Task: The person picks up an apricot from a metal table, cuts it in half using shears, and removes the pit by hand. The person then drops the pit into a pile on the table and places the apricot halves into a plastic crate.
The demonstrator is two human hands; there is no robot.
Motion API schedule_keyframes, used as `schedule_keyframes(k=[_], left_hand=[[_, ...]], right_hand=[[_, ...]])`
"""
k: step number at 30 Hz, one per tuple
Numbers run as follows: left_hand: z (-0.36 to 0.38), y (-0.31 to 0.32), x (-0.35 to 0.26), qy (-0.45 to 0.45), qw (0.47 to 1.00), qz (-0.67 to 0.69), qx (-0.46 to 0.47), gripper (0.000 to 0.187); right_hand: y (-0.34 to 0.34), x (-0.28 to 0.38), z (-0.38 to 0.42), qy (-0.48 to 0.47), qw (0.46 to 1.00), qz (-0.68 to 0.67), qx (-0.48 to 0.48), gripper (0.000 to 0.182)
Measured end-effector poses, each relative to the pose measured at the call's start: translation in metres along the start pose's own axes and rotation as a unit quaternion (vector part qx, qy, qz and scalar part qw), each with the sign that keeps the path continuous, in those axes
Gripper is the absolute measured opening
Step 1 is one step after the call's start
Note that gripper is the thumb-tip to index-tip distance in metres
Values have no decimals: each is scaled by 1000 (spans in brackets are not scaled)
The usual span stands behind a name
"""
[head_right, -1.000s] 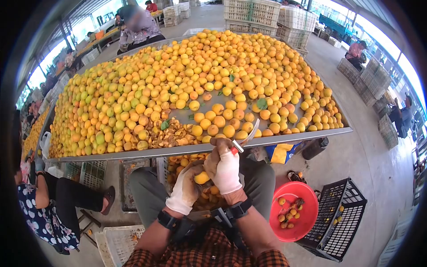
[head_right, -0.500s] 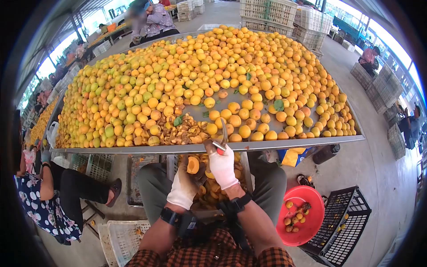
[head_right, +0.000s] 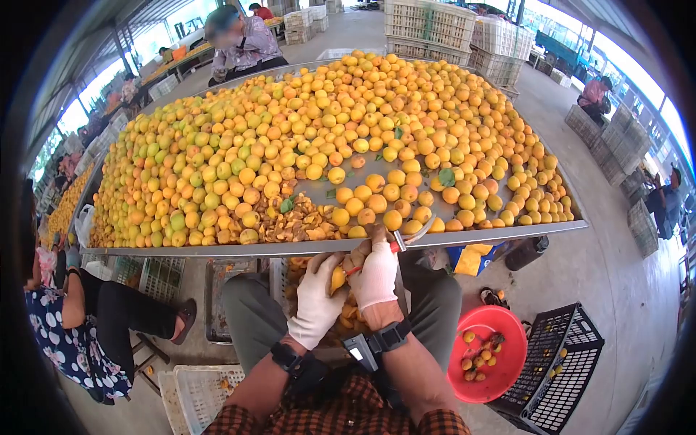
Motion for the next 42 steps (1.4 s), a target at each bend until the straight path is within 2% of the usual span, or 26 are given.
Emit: schedule_keyframes(k=[2, 3, 4, 5, 6, 7, 8, 10, 14, 16, 18, 19, 21, 22, 24, 25, 27, 28, 30, 31, 33, 36, 38, 40, 41, 42], left_hand=[[-2, 6, 1, -5, 998, 61, 15, 64], [0, 6, 4, 26, 990, 132, -34, 44], [1, 2, 4, 25, 990, 132, -32, 44], [7, 18, 33, -137, 871, 472, 31, 34], [21, 48, 35, -278, 611, 736, 86, 30], [20, 54, 33, -279, 564, 771, 97, 42], [21, 56, 31, -279, 564, 771, 97, 42], [22, 63, 16, -274, 483, 823, 119, 49], [24, 75, 12, -320, 497, 793, 149, 57], [21, 73, 11, -308, 507, 790, 154, 54], [22, 70, 26, -364, 614, 696, 78, 52], [23, 76, 24, -364, 614, 696, 78, 52], [18, 59, 28, -265, 745, 612, -24, 48], [19, 59, 23, -264, 746, 611, -24, 48], [14, 40, 5, -187, 861, 473, -19, 43], [14, 37, 7, -188, 860, 473, -19, 43], [33, 67, 19, -372, 650, 659, 66, 46], [32, 66, 21, -372, 650, 660, 65, 46], [32, 77, 17, -369, 566, 731, 95, 43], [34, 77, 19, -369, 565, 732, 94, 43], [33, 80, 7, -322, 514, 783, 140, 40], [35, 78, 8, -359, 500, 782, 94, 32], [34, 76, 15, -369, 494, 784, 76, 27], [31, 67, 22, -375, 488, 787, 52, 23], [31, 58, 28, -390, 542, 741, 67, 19], [30, 48, 31, -404, 594, 690, 84, 19]], right_hand=[[3, 16, 1, -38, 999, 18, 11, 22], [3, 28, 1, -55, 998, 20, 9, 23], [8, 45, 1, -80, 997, 7, 14, 24], [10, 58, 0, -88, 995, 17, 32, 24], [13, 67, 0, -96, 994, 27, 52, 25], [18, 71, 5, -101, 993, 25, 63, 26], [21, 71, 11, -101, 993, 25, 62, 26], [33, 67, 21, -130, 985, 74, 86, 27], [39, 56, 33, -151, 978, 126, 64, 32], [35, 52, 36, -148, 975, 158, 55, 33], [31, 50, 37, -144, 970, 193, 44, 35], [27, 49, 36, -141, 972, 186, 35, 35], [24, 45, 36, -137, 974, 178, 26, 36], [25, 46, 36, -147, 968, 201, 23, 36], [27, 48, 38, -156, 962, 225, 19, 35], [30, 49, 39, -155, 963, 221, 21, 35], [29, 48, 37, -152, 964, 217, 26, 34], [22, 45, 31, -130, 979, 155, 40, 33], [12, 44, 24, -106, 988, 94, 54, 32], [8, 39, 20, -72, 994, 47, 62, 29], [-1, 23, 15, -4, 997, -51, 61, 27], [2, 18, 18, -10, 998, 29, 54, 26], [0, 16, 14, -9, 999, 12, 33, 25], [7, 36, 12, -75, 995, 26, 59, 20], [18, 50, 13, -90, 986, 101, 102, 18], [23, 55, 19, -41, 970, 215, 102, 17]])
Point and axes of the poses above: each hand's wrist, its own z-axis away from the middle knuckle, its own y-axis out of the palm, x = y × z, the point moved 8 cm from there along -z, towards the middle knuckle, and after that the axes turned 10 degrees about x, right-handed, at the moved point
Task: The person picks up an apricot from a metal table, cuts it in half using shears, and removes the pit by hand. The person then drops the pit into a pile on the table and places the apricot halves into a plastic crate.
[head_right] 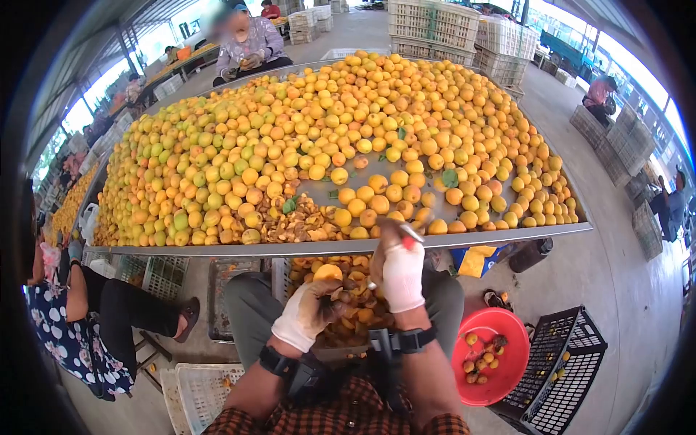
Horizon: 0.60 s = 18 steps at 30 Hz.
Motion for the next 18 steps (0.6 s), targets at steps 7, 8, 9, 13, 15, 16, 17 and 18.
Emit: schedule_keyframes(k=[7, 8, 9, 13, 15, 16, 17, 18], left_hand=[[13, 34, -40, 44, 945, -289, 149, 61], [16, 29, -49, 47, 930, -346, 113, 65], [18, 18, -70, 90, 933, -346, 51, 70], [4, 0, -170, 308, 674, -636, -213, 64], [-15, 16, -181, 291, 650, -667, -218, 61], [-26, 24, -182, 270, 627, -696, -221, 57], [-40, 31, -176, 230, 602, -736, -210, 54], [-56, 43, -167, 201, 550, -786, -198, 53]], right_hand=[[3, -46, 22, 131, 898, 360, 215, 30], [-6, -47, 23, 120, 914, 346, 175, 30], [-12, -46, 22, 110, 927, 331, 136, 31], [-11, -60, 19, 77, 930, 343, 106, 34], [-20, -59, 14, 61, 956, 278, 78, 33], [-27, -59, 12, 49, 975, 211, 47, 32], [-32, -56, 13, 19, 984, 172, 28, 26], [-39, -55, 14, 19, 985, 170, 26, 26]])
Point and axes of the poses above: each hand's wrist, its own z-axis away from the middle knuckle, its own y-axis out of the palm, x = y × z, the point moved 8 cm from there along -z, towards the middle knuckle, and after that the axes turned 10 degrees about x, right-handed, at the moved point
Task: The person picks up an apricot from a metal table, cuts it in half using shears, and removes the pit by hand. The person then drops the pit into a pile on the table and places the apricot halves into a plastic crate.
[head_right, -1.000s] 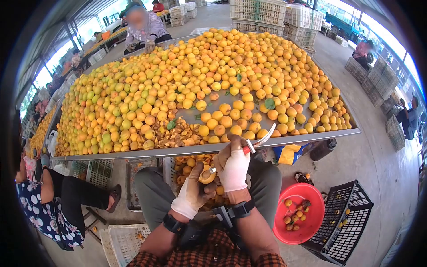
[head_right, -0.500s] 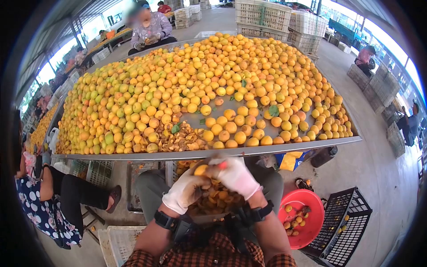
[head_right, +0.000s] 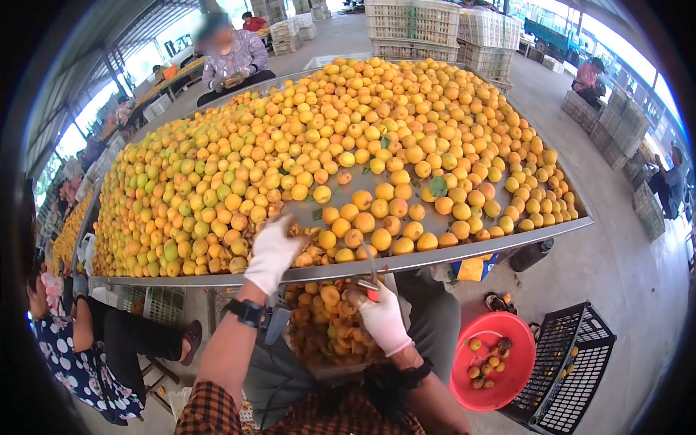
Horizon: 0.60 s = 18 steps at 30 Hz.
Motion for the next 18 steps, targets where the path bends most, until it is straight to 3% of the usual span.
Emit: schedule_keyframes(k=[3, 6, 8, 10, 11, 12, 14, 18], left_hand=[[-34, 55, -7, 4, 989, -120, 85, 52], [-48, 77, -3, 5, 986, -121, 117, 53], [-39, 54, -27, 108, 992, -60, 38, 50], [-10, 36, -42, 104, 992, 6, 66, 46], [7, 32, -46, 128, 976, 155, 86, 47], [24, 29, -48, 150, 936, 301, 103, 48], [53, 35, -55, 124, 843, 494, 173, 53], [95, 28, -68, 245, 931, 257, 89, 58]], right_hand=[[-26, -3, 11, 137, 987, -58, -60, 16], [-43, -1, 11, 122, 987, -65, -79, 14], [-44, 8, 12, 144, 984, -69, -81, 15], [-44, 13, 7, 69, 992, -66, -83, 17], [-40, 21, 1, 3, 996, -38, -80, 20], [-36, 27, 3, 0, 996, -39, -79, 20], [-9, 36, 10, 117, 985, -124, -11, 23], [28, 46, 22, 168, 973, -126, 96, 12]])
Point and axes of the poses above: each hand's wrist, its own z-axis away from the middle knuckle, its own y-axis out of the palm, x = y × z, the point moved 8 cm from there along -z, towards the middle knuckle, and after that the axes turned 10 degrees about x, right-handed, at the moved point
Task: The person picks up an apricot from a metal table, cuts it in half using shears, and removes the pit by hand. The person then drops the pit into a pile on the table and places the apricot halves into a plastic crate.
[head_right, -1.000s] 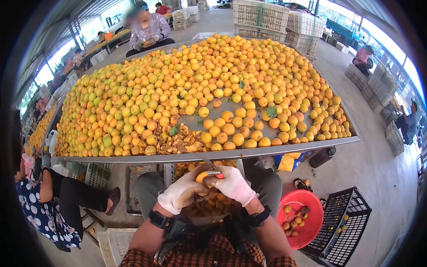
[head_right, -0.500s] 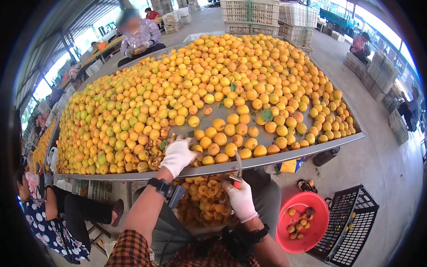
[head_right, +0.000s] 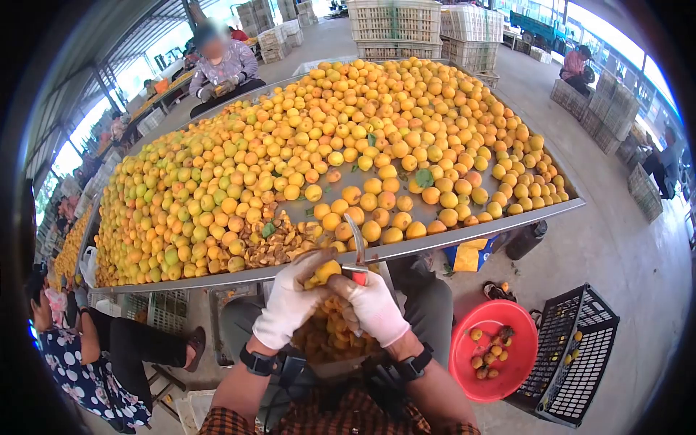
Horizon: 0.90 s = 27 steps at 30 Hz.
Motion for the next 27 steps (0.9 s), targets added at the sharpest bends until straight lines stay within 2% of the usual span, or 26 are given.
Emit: schedule_keyframes(k=[2, 3, 4, 5, 6, 8, 9, 11, 12, 13, 14, 15, 16, 17, 18, 20, 22, 23, 24, 25, 27], left_hand=[[11, 2, -10, 19, 1000, 0, 0, 63], [17, -1, -8, -15, 984, 175, -21, 65], [24, 0, -2, -49, 937, 345, -41, 68], [31, -1, 6, -48, 936, 344, -52, 56], [35, -2, 7, -47, 936, 344, -54, 56], [43, 10, 9, -65, 879, 472, 5, 49], [45, 19, 8, -81, 880, 467, 37, 59], [48, 20, 1, -98, 885, 454, 44, 58], [50, 23, -1, -116, 889, 439, 56, 57], [46, 35, 13, -84, 828, 554, 31, 53], [47, 40, 17, -83, 827, 555, 31, 53], [47, 40, 20, -69, 800, 596, 4, 49], [49, 40, 22, -56, 769, 636, -23, 47], [50, 42, 21, -55, 769, 636, -24, 47], [51, 39, 23, -45, 749, 659, -50, 45], [53, 38, 27, -34, 727, 681, -78, 44], [53, 41, 37, -47, 693, 712, -105, 46], [52, 42, 35, -47, 693, 712, -104, 46], [52, 41, 33, -54, 716, 686, -117, 46], [53, 39, 32, -61, 738, 659, -130, 47], [53, 39, 34, -64, 755, 640, -128, 48]], right_hand=[[7, -5, 4, 5, 1000, -20, 3, 16], [10, -6, 5, -22, 998, -57, 23, 14], [15, -5, 7, -48, 993, -95, 43, 12], [15, -2, 11, -48, 994, -92, 45, 12], [18, 4, 17, -37, 996, -58, 60, 9], [25, 12, 23, -23, 997, -21, 75, 11], [29, 14, 23, -8, 996, 45, 77, 20], [35, 19, 22, 22, 981, 176, 81, 44], [35, 17, 21, 24, 980, 178, 83, 44], [34, 20, 20, -15, 979, 187, 83, 45], [35, 24, 20, -54, 976, 196, 82, 45], [35, 22, 21, -53, 976, 197, 81, 45], [29, 21, 22, -52, 978, 200, 25, 48], [22, 20, 25, -50, 977, 203, -31, 52], [19, 12, 25, -50, 977, 204, -30, 52], [12, 12, 31, -134, 953, 263, -63, 53], [18, 9, 44, -147, 943, 294, -53, 48], [20, 0, 49, -112, 963, 241, -53, 46], [20, -9, 51, -77, 978, 186, -53, 43], [25, -2, 53, -112, 953, 278, -52, 39], [23, -3, 51, -146, 949, 275, -59, 38]])
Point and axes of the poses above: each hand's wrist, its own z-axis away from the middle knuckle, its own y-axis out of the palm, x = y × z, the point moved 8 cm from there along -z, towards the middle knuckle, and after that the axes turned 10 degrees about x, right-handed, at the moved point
